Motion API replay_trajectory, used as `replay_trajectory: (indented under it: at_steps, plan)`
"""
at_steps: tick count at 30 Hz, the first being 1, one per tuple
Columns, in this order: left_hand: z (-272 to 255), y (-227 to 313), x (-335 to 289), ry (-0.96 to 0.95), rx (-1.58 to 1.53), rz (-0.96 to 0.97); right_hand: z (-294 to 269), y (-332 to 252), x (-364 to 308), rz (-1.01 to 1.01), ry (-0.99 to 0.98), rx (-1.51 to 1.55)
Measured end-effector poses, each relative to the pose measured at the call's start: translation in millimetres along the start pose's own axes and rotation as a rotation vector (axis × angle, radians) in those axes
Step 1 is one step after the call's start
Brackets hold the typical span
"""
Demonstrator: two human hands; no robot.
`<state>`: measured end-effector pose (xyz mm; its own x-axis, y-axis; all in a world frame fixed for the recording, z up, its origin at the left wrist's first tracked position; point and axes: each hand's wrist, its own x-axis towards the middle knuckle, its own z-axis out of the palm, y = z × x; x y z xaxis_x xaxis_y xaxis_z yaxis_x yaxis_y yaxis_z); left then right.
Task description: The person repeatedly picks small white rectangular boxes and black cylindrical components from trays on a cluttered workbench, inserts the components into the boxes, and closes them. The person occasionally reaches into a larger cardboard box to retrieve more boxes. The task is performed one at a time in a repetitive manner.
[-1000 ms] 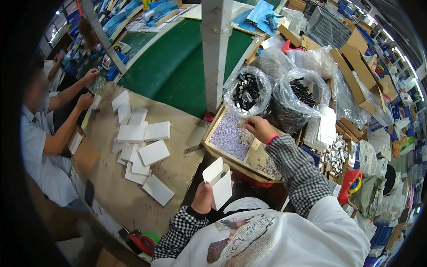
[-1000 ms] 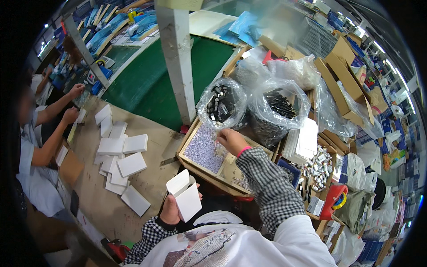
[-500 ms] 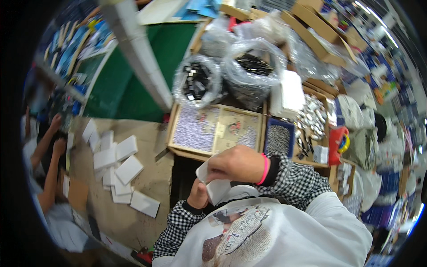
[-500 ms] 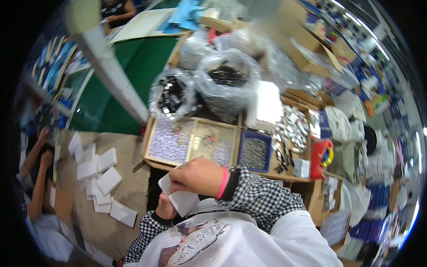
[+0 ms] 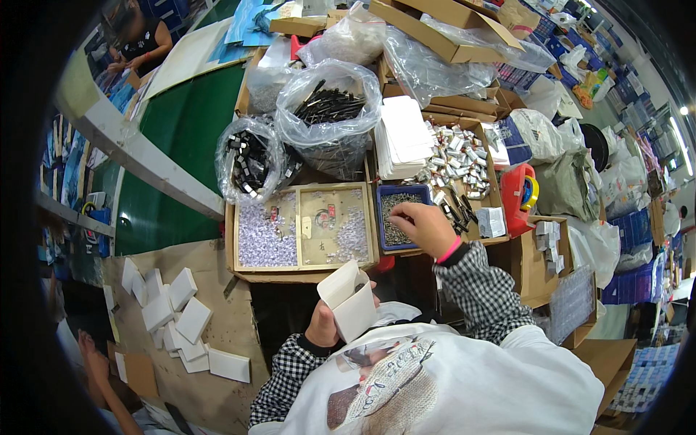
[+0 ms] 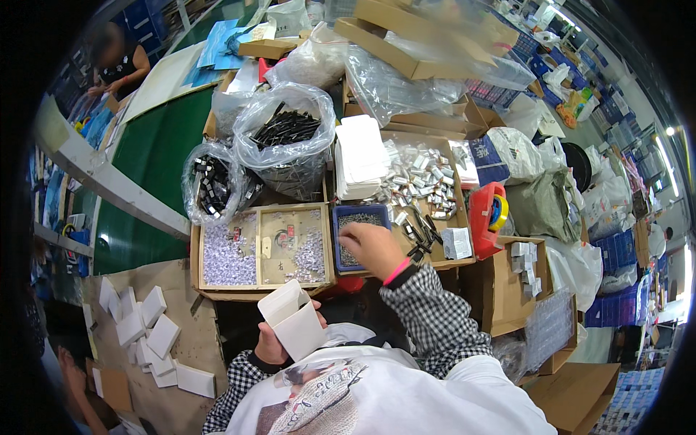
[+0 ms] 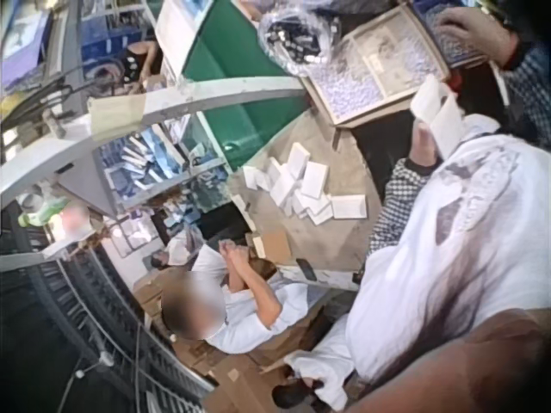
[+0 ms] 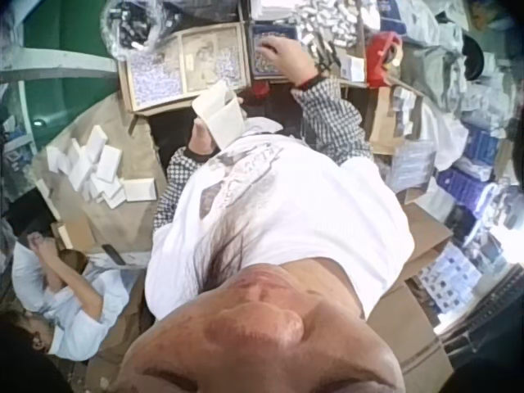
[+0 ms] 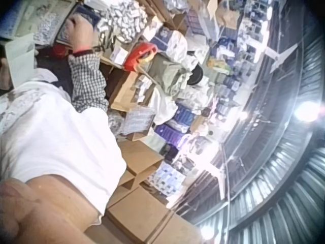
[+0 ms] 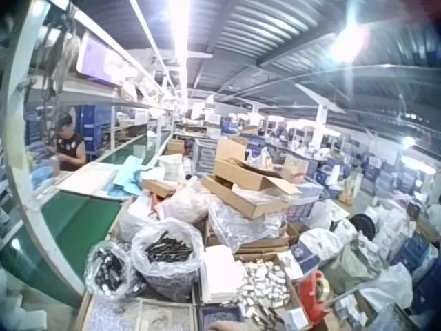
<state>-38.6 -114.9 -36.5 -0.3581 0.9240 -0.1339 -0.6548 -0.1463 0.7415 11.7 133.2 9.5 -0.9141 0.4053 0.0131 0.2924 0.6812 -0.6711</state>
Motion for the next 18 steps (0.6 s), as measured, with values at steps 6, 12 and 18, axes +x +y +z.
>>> replay_trajectory:
  at_steps: [6, 12, 18]
  plan:
    - [8, -3, 6, 0.009, 0.025, -0.021, 38, 73, 7, 0.044, -0.25, -0.385]
    - [7, -7, 12, -0.028, -0.092, -0.015, 27, 84, 6, -0.003, -0.128, -0.237]
    - [15, -9, 17, 0.037, -0.001, -0.013, 9, 85, 1, -0.003, -0.11, -0.154]
